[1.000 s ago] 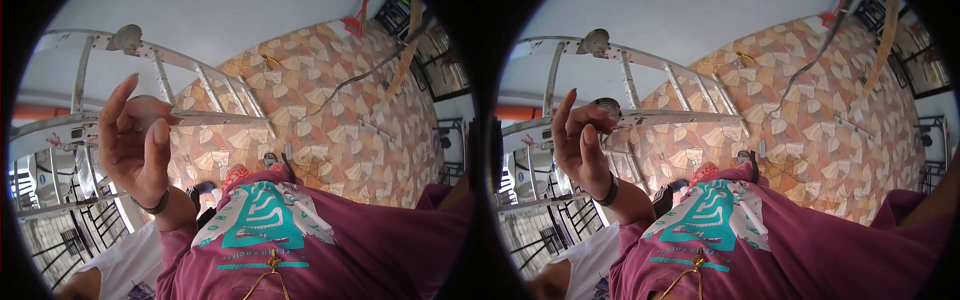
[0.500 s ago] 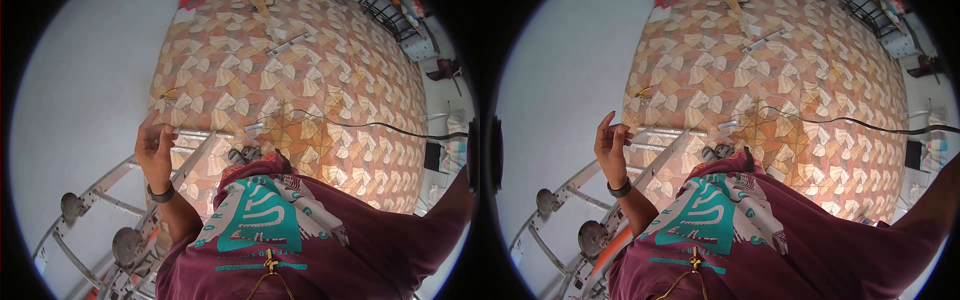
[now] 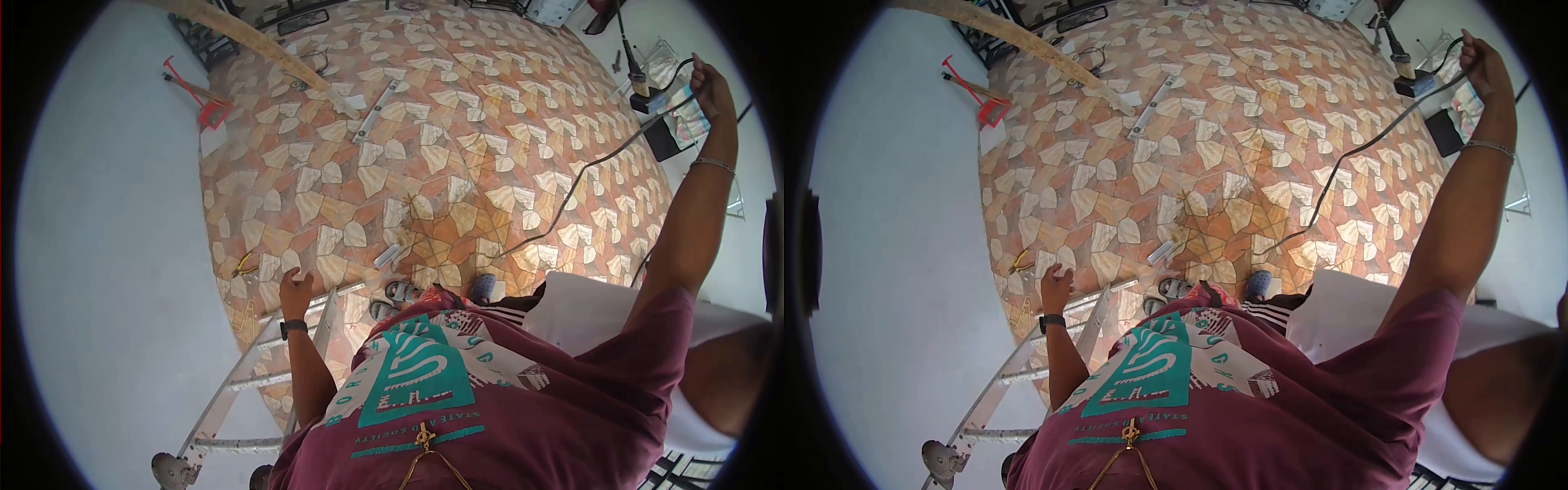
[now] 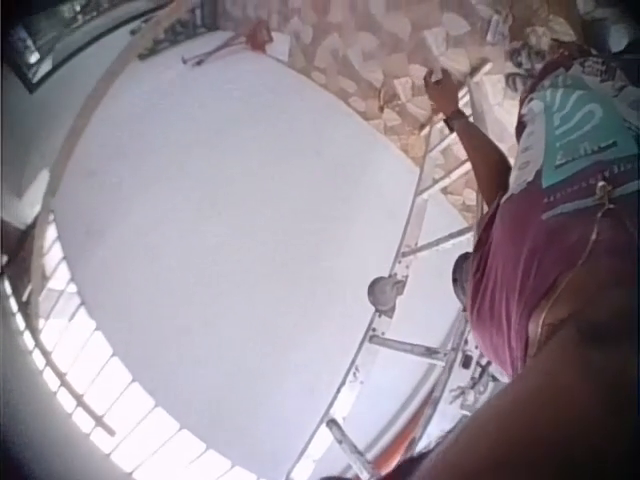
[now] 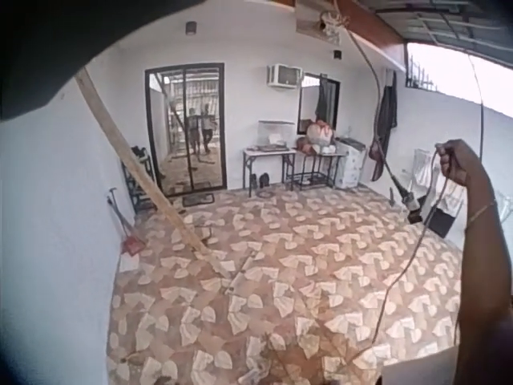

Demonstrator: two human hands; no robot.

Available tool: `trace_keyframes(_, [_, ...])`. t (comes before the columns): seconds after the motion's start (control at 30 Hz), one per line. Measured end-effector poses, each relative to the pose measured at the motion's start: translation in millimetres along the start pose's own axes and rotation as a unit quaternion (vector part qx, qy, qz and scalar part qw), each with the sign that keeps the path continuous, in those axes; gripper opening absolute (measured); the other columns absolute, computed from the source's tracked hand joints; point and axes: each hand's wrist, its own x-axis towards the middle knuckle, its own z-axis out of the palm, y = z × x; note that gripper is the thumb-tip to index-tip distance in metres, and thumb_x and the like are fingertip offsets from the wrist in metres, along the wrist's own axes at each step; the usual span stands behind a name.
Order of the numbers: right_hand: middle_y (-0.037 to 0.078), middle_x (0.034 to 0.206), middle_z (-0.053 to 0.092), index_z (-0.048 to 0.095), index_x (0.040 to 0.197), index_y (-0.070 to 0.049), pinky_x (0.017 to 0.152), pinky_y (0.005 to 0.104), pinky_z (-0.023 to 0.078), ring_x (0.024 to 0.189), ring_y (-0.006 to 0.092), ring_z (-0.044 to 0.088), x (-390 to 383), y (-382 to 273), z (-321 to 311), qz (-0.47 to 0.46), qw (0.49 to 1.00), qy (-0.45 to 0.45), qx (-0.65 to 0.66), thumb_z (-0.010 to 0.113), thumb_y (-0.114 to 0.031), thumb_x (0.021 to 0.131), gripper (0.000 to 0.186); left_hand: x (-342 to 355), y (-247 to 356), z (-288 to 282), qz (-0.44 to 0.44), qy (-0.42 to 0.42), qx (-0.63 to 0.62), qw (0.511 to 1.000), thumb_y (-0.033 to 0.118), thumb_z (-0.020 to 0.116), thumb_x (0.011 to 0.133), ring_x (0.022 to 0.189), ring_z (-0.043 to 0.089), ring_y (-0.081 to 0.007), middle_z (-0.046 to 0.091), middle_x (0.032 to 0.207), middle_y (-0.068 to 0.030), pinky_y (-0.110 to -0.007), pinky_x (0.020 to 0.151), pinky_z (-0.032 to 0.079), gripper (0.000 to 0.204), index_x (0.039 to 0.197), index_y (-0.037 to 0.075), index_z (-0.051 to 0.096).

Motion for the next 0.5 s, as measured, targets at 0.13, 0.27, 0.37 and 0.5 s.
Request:
trace_keyframes(0.13, [-0.004,0.066,0.052,0.057,0.085,-0.009,0.055,0.0187,0.039,0.059,0.0047,0.046,-15,48,11,0.054,0.992,0.029,-0.111,0.046,-0.017,0.079,0.014,-16,-8,25,-0.162,-0.094,-0.055,0.981,0.022,0.057,0.067,0.044,0.053,-0.0151,0.057,0.066,-0.0106,-0.025,0.036,0.039,0.040,0.101,0.000,0.049])
trace_keyframes(0.27, [-0.005,0.067,0.054,0.057,0.076,-0.011,0.064,0.0317,0.040,0.057,0.0075,0.047,-23,90,46,0.122,0.965,0.076,-0.217,0.052,-0.022,0.074,0.012,-34,-23,35,-0.239,-0.133,-0.103,0.956,0.019,0.057,0.069,0.039,0.048,-0.0130,0.053,0.058,-0.0079,-0.025,0.033,0.036,0.035,0.098,0.001,0.048])
trace_keyframes(0.37, [-0.003,0.076,0.054,0.056,0.084,-0.013,0.070,0.0376,0.039,0.071,0.0097,0.052,-4,145,65,0.193,0.930,0.038,-0.310,0.052,-0.021,0.073,0.014,-42,-60,39,-0.280,-0.129,-0.145,0.940,0.017,0.056,0.069,0.039,0.048,-0.0137,0.051,0.057,-0.0081,-0.025,0.033,0.035,0.032,0.096,0.001,0.047])
trace_keyframes(0.5, [0.005,0.087,0.056,0.056,0.084,-0.009,0.073,0.0311,0.044,0.082,0.0209,0.054,7,229,89,-0.209,0.471,-0.223,-0.828,0.057,-0.013,0.063,0.022,-55,-96,33,-0.307,-0.150,-0.139,0.929,0.014,0.054,0.069,0.038,0.046,-0.0146,0.049,0.055,-0.0081,-0.026,0.032,0.034,0.024,0.088,0.001,0.048])
